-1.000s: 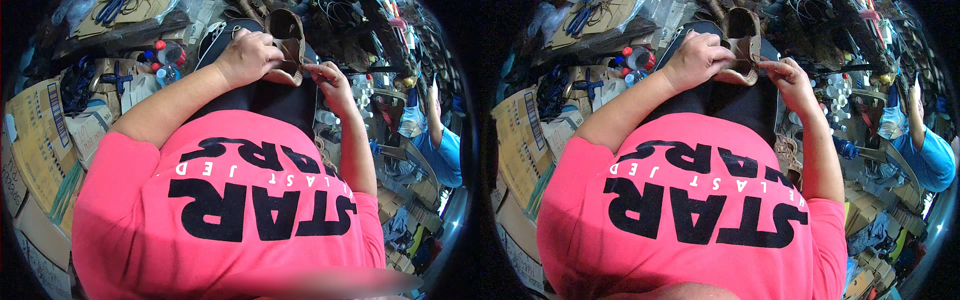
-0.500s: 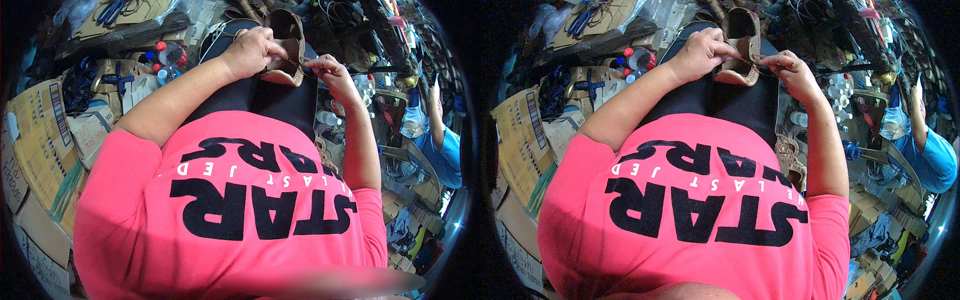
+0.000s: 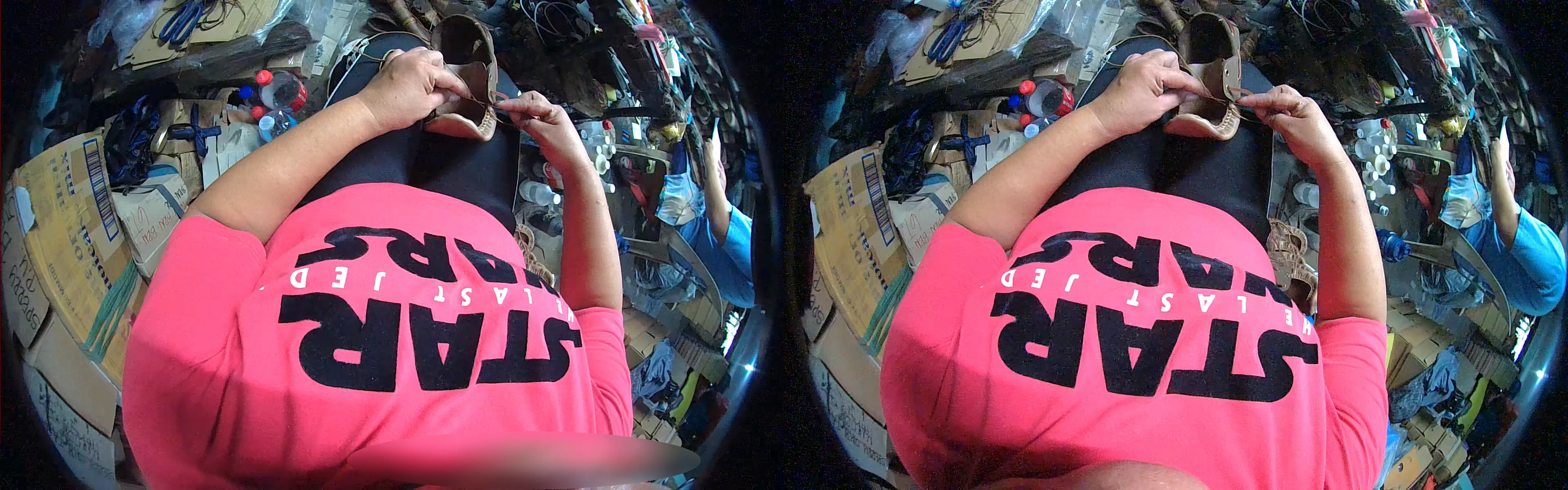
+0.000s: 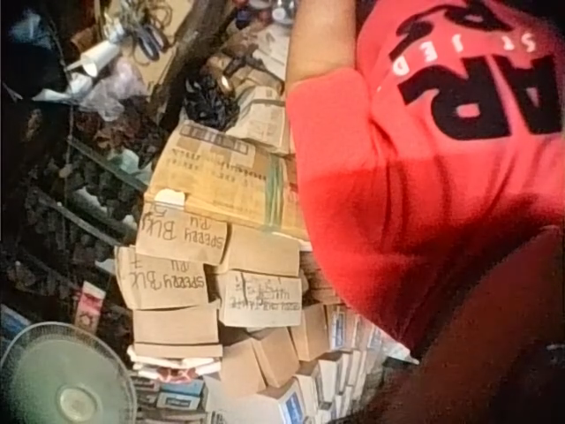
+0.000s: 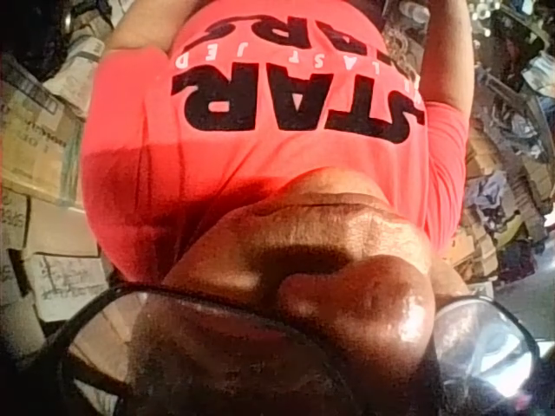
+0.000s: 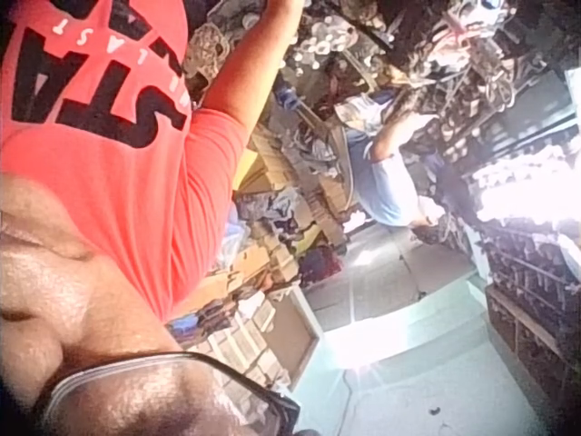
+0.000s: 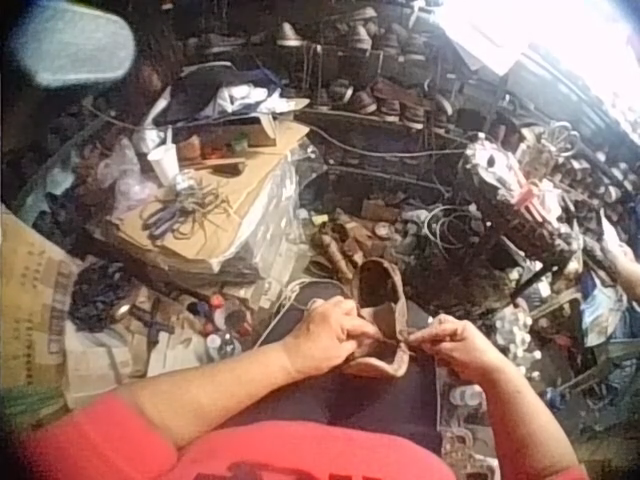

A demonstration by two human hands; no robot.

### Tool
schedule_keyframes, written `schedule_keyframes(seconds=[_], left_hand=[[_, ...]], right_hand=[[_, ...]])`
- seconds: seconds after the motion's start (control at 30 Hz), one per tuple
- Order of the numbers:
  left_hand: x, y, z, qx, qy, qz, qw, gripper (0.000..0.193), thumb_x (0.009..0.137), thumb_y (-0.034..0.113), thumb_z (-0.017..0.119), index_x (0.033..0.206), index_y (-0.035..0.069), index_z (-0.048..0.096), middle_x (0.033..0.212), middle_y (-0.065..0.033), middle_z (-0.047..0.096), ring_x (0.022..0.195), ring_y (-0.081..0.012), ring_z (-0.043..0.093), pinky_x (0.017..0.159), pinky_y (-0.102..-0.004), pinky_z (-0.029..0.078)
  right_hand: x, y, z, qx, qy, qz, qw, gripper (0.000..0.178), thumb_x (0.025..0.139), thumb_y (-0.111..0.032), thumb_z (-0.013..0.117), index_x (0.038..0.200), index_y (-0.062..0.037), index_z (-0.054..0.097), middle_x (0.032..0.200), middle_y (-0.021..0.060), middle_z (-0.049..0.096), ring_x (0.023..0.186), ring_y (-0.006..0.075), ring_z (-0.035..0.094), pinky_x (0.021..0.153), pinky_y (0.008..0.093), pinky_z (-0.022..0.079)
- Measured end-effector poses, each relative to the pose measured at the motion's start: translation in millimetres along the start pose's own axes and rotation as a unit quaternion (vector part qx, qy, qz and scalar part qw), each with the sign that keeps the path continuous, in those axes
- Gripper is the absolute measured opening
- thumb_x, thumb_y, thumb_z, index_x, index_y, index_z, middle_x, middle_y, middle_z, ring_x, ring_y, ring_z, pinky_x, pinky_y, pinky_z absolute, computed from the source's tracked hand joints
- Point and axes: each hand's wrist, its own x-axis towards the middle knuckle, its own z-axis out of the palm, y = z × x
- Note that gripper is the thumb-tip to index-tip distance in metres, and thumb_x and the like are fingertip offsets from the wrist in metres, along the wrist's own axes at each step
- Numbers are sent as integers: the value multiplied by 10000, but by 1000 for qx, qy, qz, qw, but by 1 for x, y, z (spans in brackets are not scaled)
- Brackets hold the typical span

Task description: Hand-sewing and lacing leather shoe upper components using a needle and thread.

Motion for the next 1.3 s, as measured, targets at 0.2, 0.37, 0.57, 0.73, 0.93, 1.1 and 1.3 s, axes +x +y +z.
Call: schedule_keyframes(seconds=[0.2,0.37,0.57,0.73,0.93,1.1,1.3], left_hand=[[6,-5,5,5,-34,-24,999,198,703,126,688,885,192,727,750,-70,588,729,-242,592,664,-340,471],[10,0,7,3,-73,-77,994,166,706,159,693,867,187,726,781,-64,623,741,-238,617,689,-321,475],[3,2,5,16,-110,-64,992,161,737,263,673,881,214,724,839,-35,662,857,-222,626,821,-403,396],[12,7,6,-98,-116,-187,971,189,720,231,680,900,188,719,864,-48,683,860,-207,646,835,-366,437],[18,6,0,-128,-89,-125,980,211,703,112,705,912,91,686,829,-73,680,828,-209,631,769,-308,482],[7,15,-5,-79,-55,-125,988,196,694,146,712,887,121,692,822,-51,680,830,-214,604,770,-328,470],[8,16,4,10,-99,-171,980,199,695,225,715,886,173,693,851,-11,686,848,-220,605,826,-395,385]], right_hand=[[4,6,-2,27,-13,0,1000,271,823,7,582,1049,-90,695,899,1,568,875,104,520,823,231,413],[6,8,-2,65,-33,7,997,247,833,-37,618,1064,-91,689,914,1,579,899,102,526,843,234,409],[-4,-2,9,49,-1,20,999,268,825,-24,633,1086,-67,671,1013,30,631,951,107,560,870,240,429],[-4,-13,13,107,11,47,993,260,826,-16,634,1083,-42,664,1051,44,648,961,106,574,865,240,447],[-2,-26,7,42,-38,73,996,256,842,-40,622,1097,-29,645,1147,44,618,1039,100,540,912,241,413],[-9,-22,14,-39,-13,36,998,261,853,-38,609,1113,-31,636,1153,42,614,1018,89,536,903,240,412],[-10,-21,23,85,19,62,994,271,827,-50,649,1097,-31,640,958,-6,641,863,66,537,812,229,440]])
